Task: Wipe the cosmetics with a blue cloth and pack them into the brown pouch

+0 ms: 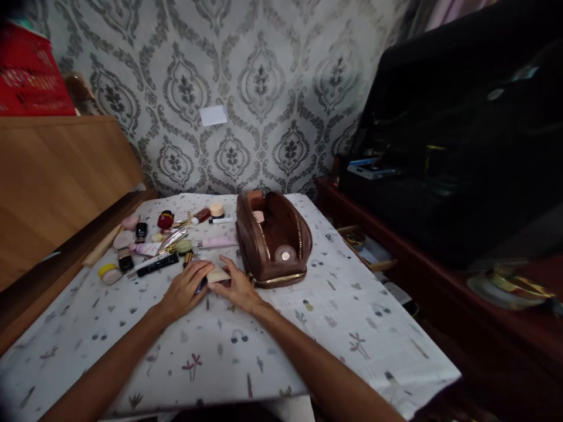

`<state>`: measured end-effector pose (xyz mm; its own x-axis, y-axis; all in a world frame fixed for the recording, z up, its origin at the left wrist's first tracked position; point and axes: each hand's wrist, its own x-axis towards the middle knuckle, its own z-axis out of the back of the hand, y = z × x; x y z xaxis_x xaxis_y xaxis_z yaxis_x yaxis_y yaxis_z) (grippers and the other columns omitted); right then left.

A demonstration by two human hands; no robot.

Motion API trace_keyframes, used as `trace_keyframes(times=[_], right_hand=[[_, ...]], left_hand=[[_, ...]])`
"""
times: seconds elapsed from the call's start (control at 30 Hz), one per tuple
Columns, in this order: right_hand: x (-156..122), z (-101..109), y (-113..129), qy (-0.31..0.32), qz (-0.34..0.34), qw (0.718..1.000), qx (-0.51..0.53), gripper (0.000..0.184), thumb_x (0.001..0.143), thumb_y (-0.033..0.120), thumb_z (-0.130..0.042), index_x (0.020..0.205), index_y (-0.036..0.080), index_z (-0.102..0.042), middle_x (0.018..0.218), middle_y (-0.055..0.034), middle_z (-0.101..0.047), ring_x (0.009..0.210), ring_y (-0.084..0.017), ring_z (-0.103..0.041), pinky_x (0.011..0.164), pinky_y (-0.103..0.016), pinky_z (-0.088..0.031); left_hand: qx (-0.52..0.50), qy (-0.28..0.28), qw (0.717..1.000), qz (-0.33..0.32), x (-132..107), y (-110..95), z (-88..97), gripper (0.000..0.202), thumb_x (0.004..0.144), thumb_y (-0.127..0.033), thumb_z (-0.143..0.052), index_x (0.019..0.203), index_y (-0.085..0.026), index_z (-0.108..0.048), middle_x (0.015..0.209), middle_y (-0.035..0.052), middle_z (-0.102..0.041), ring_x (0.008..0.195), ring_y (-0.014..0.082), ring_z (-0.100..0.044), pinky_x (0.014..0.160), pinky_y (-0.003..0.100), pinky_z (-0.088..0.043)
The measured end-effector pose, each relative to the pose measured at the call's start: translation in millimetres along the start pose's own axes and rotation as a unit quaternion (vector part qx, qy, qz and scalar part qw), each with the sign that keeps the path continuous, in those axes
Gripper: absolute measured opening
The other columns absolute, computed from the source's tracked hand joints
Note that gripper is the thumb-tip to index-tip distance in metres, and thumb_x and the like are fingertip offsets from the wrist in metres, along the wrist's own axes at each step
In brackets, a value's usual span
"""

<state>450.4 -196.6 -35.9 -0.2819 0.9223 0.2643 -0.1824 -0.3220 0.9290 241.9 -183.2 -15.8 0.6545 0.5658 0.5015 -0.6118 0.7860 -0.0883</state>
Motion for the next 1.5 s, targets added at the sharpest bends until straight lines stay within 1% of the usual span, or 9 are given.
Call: trace_keyframes(times=[0.13,0.27,0.37,0.5,0.7,0.83,1.23,1.4,1.5], right_hand=[[1.1,-0.8,3.1,-0.004,-0.010,1.000,-0.005,0.081,0.079,0.051,-0.074,0.145,0.014,-0.044,0.118,-0.0136,-0.063,0.102,-0.024,-0.063,0.086,-0.037,-0.054],[1.2,-1.5,7.4,0.002,0.016,0.999,-0.027,0.059,0.085,0.042,-0.067,0.135,0.013,-0.053,0.127,-0.0155,-0.061,0.113,-0.026,-0.061,0.093,-0.038,-0.053],[-0.4,-1.8,7.2,-0.015,0.057,0.994,-0.091,0.047,0.088,0.031,-0.062,0.132,0.017,-0.056,0.125,-0.0125,-0.061,0.115,-0.025,-0.059,0.101,-0.041,-0.049],[-2.7,-2.2,1.1,-0.039,0.077,0.979,-0.184,0.040,0.090,0.021,-0.052,0.130,0.017,-0.057,0.124,-0.0139,-0.061,0.117,-0.027,-0.057,0.105,-0.047,-0.046],[-6.0,-0.7,-2.3,0.007,0.077,0.969,-0.237,0.057,0.088,0.035,-0.063,0.141,0.018,-0.051,0.139,-0.0156,-0.055,0.129,-0.031,-0.051,0.111,-0.051,-0.042],[0.1,-0.3,0.7,-0.008,0.086,0.964,-0.251,0.051,0.095,0.040,-0.054,0.140,0.018,-0.052,0.141,-0.0159,-0.054,0.132,-0.030,-0.050,0.112,-0.050,-0.041],[92.6,-13.4,-24.9,-0.074,0.062,0.923,-0.371,0.038,0.088,0.030,-0.056,0.121,0.015,-0.065,0.117,-0.0149,-0.067,0.114,-0.031,-0.060,0.102,-0.047,-0.047],[147.4,-20.7,-38.9,-0.090,-0.013,0.893,-0.440,0.033,0.091,0.028,-0.057,0.119,0.013,-0.066,0.116,-0.0177,-0.066,0.114,-0.031,-0.061,0.101,-0.046,-0.048],[177.8,-20.5,-41.1,-0.093,-0.078,0.866,-0.486,0.031,0.096,0.032,-0.061,0.121,0.015,-0.063,0.124,-0.0130,-0.063,0.112,-0.027,-0.062,0.097,-0.047,-0.051]], left_hand=[[-0.002,0.027,1.000,0.011,0.8,1.5,3.3,0.042,0.097,-0.026,-0.049,0.139,-0.022,-0.048,0.133,0.0131,-0.056,0.124,0.0282,-0.051,0.105,0.048,-0.045],[0.027,0.034,0.998,0.041,-0.5,5.1,1.7,0.051,0.094,-0.024,-0.053,0.144,-0.022,-0.042,0.135,0.0140,-0.054,0.126,0.0299,-0.049,0.108,0.053,-0.040],[0.029,0.036,0.996,0.081,-2.1,8.8,-1.1,0.057,0.091,-0.018,-0.053,0.145,-0.021,-0.037,0.136,0.0144,-0.053,0.126,0.0300,-0.050,0.105,0.050,-0.042],[0.036,0.053,0.991,0.119,-3.3,12.7,-3.4,0.056,0.086,-0.010,-0.052,0.140,-0.022,-0.043,0.133,0.0130,-0.054,0.123,0.0304,-0.052,0.100,0.047,-0.044],[0.038,0.074,0.986,0.142,-2.5,14.0,-5.4,0.066,0.079,-0.005,-0.057,0.140,-0.025,-0.041,0.123,0.0106,-0.058,0.116,0.0291,-0.054,0.096,0.046,-0.044],[0.025,0.064,0.987,0.142,-3.3,13.2,-6.7,0.065,0.079,-0.005,-0.059,0.138,-0.025,-0.042,0.117,0.0092,-0.059,0.114,0.0284,-0.055,0.098,0.045,-0.042],[0.006,0.037,0.988,0.150,-5.4,11.4,-10.1,0.050,0.080,-0.003,-0.057,0.127,-0.020,-0.052,0.109,0.0090,-0.060,0.107,0.0273,-0.055,0.098,0.041,-0.039],[0.011,0.025,0.989,0.147,-5.9,12.3,-12.5,0.046,0.082,-0.004,-0.057,0.125,-0.020,-0.052,0.110,0.0088,-0.060,0.108,0.0269,-0.056,0.099,0.042,-0.039],[0.027,0.030,0.990,0.138,-5.6,12.0,-9.5,0.047,0.083,-0.005,-0.057,0.126,-0.020,-0.051,0.111,0.0083,-0.061,0.109,0.0265,-0.056,0.102,0.042,-0.038]])
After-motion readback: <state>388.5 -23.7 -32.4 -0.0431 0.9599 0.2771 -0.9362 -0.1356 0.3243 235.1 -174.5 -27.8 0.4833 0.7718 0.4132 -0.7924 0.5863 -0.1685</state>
